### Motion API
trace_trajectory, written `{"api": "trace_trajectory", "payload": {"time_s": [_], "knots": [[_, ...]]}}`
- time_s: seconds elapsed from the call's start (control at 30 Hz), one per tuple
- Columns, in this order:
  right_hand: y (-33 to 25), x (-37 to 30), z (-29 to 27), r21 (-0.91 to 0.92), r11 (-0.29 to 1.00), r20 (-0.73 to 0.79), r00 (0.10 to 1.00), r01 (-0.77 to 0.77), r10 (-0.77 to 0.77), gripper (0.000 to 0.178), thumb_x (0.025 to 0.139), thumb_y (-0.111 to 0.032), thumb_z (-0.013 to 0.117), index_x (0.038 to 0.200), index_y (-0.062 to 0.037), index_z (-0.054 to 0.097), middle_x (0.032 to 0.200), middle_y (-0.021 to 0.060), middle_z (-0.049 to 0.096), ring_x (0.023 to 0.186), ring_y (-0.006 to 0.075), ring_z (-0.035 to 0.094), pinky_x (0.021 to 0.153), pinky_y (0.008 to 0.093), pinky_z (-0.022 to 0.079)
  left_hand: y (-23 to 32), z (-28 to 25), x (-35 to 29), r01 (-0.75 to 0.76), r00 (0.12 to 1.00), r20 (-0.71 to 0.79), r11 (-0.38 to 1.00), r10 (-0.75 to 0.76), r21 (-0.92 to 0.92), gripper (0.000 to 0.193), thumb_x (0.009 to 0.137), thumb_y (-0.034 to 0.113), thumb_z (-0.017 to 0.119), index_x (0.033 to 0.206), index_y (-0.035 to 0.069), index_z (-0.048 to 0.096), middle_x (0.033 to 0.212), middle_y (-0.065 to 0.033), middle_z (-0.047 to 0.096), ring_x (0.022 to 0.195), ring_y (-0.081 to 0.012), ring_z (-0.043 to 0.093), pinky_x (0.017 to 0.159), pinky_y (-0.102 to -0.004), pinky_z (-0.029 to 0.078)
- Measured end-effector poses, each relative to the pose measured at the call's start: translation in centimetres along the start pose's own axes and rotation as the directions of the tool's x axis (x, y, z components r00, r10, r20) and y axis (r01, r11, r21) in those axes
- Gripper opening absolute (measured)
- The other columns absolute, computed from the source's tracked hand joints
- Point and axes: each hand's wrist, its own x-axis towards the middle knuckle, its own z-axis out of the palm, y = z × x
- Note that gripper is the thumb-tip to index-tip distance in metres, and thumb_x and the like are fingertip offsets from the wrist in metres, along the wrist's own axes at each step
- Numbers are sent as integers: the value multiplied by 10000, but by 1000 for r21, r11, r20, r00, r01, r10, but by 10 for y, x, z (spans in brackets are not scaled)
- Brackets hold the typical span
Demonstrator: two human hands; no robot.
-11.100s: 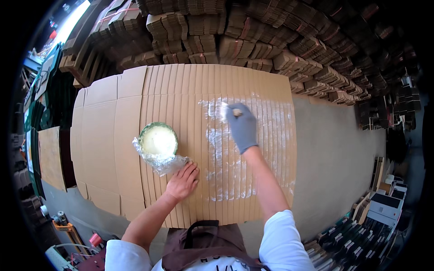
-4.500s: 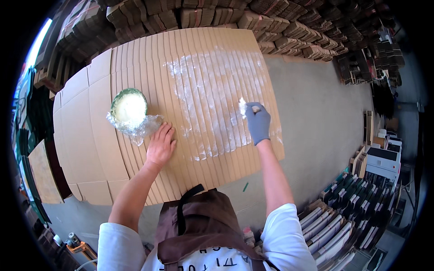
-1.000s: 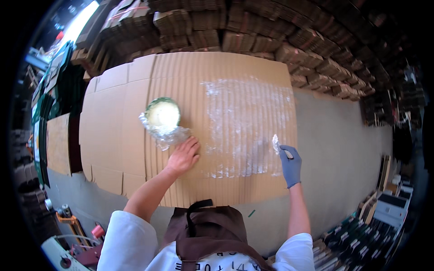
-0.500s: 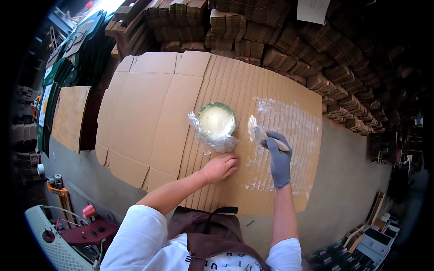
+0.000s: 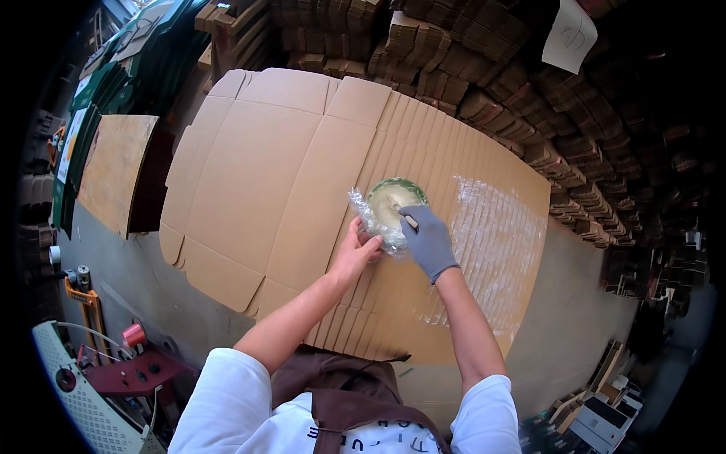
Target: The person applies a white paste onto a large cardboard sheet using a small tool. They repeatedly scoop the paste from a container and spread it in linear strokes across the cardboard surface.
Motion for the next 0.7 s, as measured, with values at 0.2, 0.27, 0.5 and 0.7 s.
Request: {"api": "trace_trajectory", "payload": {"time_s": [0.2,0.27,0.5,0.7], "knots": [[-8,-2,8,-51,998,23,999,37,-36,180,873,-150,647,1049,-113,654,1015,125,661,875,352,656,764,422,527,-3,-3,12,51,997,64,988,-42,-144,566,955,89,559,1439,105,264,1108,-64,587,951,-143,596,754,-277,516],[-8,0,5,-176,984,10,1000,6,-5,177,874,-157,643,1047,-122,653,1011,118,662,863,344,659,755,421,529,2,6,7,67,998,14,992,-66,-104,555,950,76,544,1435,125,280,1097,-59,587,908,-139,597,728,-271,516],[-10,2,3,-116,993,-55,998,3,-9,175,867,-168,652,1035,-125,665,987,105,676,834,338,668,744,412,535,12,16,10,28,999,-46,999,-25,45,635,891,-10,488,1470,117,259,1056,-82,586,852,-143,594,675,-299,527],[-14,1,-5,-104,994,-22,999,-30,28,164,870,-164,645,1014,-98,688,984,125,695,839,331,675,747,391,537,13,18,14,-30,997,-61,994,37,104,578,878,-34,479,1427,73,335,1029,-97,586,823,-150,586,668,-299,526]]}}
